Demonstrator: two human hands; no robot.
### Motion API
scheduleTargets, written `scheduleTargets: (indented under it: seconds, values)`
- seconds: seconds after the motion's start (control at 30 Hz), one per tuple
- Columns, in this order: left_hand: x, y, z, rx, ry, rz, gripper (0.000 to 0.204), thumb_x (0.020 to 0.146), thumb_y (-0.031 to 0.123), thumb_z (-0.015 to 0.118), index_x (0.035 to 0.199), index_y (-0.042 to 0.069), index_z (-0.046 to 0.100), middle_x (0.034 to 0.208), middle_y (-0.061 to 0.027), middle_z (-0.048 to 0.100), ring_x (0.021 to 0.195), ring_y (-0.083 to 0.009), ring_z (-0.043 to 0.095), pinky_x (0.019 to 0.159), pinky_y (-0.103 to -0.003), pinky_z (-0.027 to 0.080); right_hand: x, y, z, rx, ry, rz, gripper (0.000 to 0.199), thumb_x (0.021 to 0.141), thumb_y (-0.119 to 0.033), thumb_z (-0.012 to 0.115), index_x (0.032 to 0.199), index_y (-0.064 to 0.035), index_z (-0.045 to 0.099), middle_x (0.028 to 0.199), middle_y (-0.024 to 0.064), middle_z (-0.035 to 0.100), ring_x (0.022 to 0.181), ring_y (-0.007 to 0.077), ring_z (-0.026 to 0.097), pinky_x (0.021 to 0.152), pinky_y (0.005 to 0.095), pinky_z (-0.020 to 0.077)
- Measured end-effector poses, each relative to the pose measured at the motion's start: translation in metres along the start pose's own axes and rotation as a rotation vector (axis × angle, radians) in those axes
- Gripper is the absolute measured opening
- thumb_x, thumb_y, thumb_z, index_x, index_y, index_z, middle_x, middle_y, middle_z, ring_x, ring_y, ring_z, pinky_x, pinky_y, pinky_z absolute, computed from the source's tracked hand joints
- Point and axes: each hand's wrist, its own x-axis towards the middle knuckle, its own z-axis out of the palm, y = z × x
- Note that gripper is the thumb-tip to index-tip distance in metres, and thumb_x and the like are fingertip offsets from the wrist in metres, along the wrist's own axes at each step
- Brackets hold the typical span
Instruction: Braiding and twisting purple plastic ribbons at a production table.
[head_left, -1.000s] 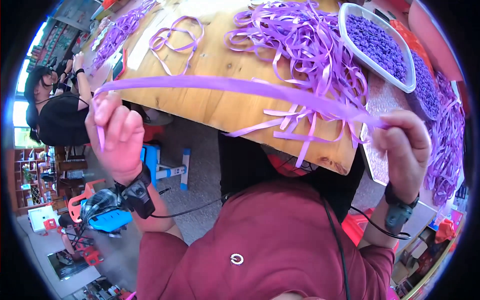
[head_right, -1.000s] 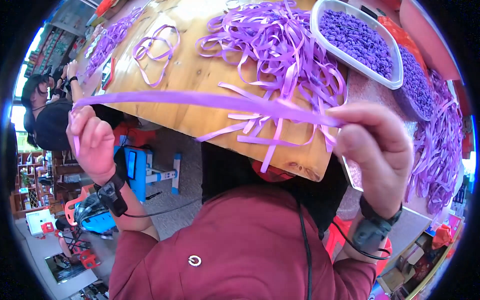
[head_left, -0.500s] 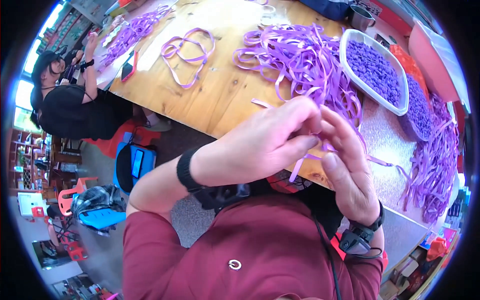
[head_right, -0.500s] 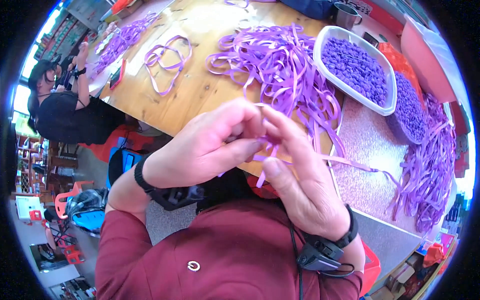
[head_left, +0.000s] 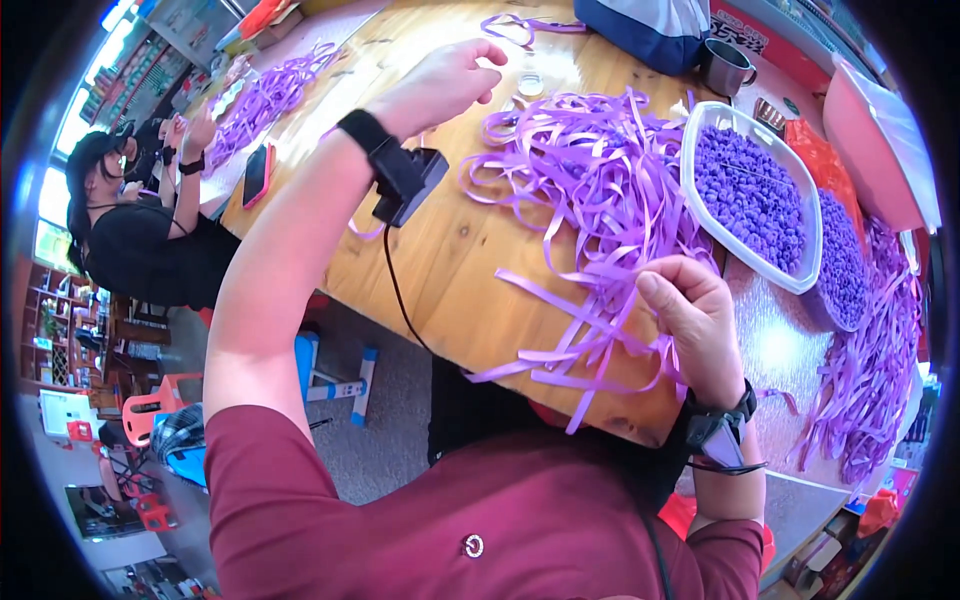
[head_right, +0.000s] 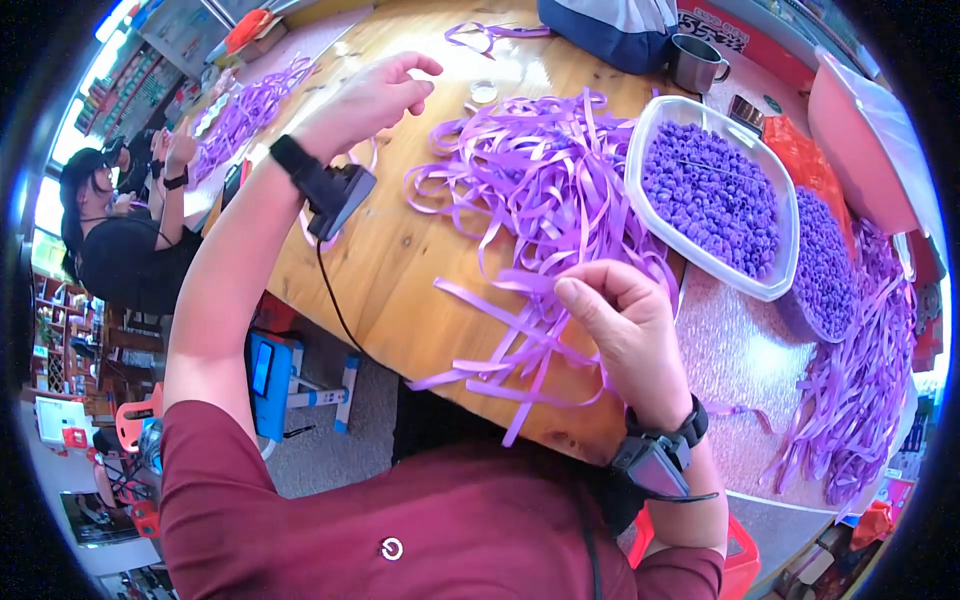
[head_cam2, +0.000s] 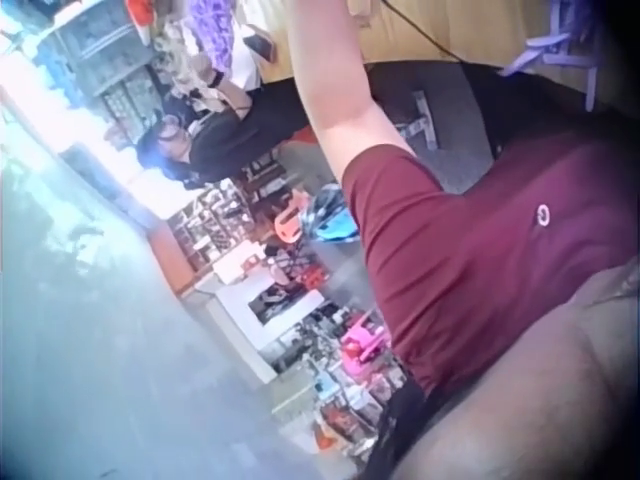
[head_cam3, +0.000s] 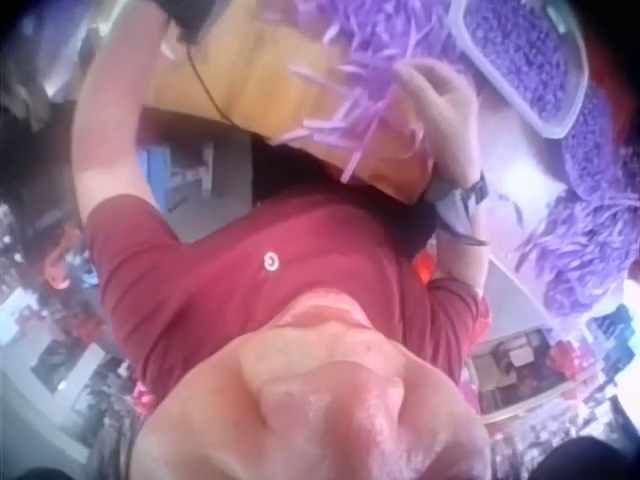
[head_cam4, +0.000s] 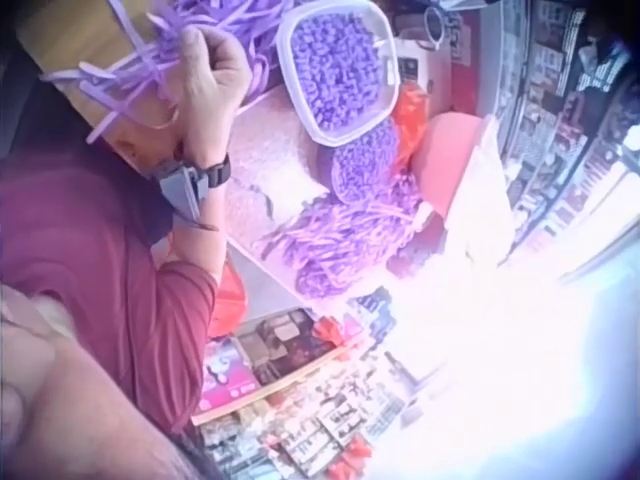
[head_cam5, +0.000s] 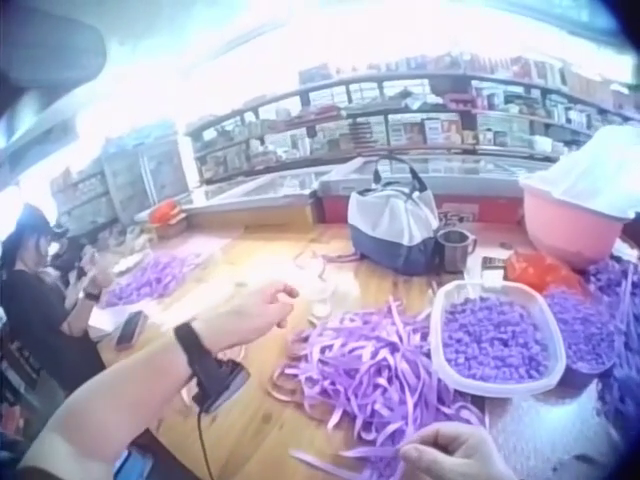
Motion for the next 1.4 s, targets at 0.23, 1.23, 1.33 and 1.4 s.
scheduleTargets:
  seconds: [0.23,1.23,1.33,1.4]
  values:
    - [0.075,-0.016,0.028,0.288,-0.158,-0.079,0.047,0.078,0.021,0.053,0.123,0.008,0.044,0.062,-0.0013,0.051,0.050,-0.0054,0.040,0.045,-0.021,0.030,0.002,0.004,-0.017,0.283,0.113,0.073,0.012,0.082,-0.012,0.061,0.089,-0.0018,0.060,0.072,-0.0046,0.054,0.062,0.0012,0.045,0.055,0.0151,0.0348]
    - [-0.102,0.075,0.079,-0.242,-0.020,0.316,0.025,0.079,0.009,0.061,0.103,0.003,0.058,0.075,0.0011,0.056,0.059,-0.0024,0.045,0.051,-0.016,0.036,-0.012,-0.011,-0.014,0.436,0.041,-0.069,0.011,0.082,-0.009,0.061,0.090,-0.0018,0.058,0.078,-0.0039,0.056,0.068,0.0012,0.047,0.062,0.0149,0.0368]
    - [-0.131,0.089,0.092,-0.002,0.030,0.533,0.026,0.072,-0.001,0.064,0.098,0.002,0.060,0.078,-0.0022,0.058,0.063,-0.0071,0.050,0.056,-0.019,0.040,-0.022,-0.012,-0.008,0.404,0.003,-0.054,0.011,0.082,-0.009,0.060,0.090,-0.0022,0.058,0.078,-0.0039,0.056,0.068,0.0010,0.046,0.060,0.0148,0.0362]
    - [-0.137,0.083,0.097,0.043,0.053,0.634,0.024,0.071,-0.003,0.064,0.095,0.001,0.061,0.078,-0.0040,0.059,0.065,-0.0095,0.052,0.057,-0.020,0.041,-0.031,-0.012,-0.004,0.394,-0.028,-0.047,0.011,0.082,-0.009,0.060,0.090,-0.0024,0.058,0.077,-0.0039,0.056,0.067,0.0009,0.046,0.060,0.0147,0.0360]
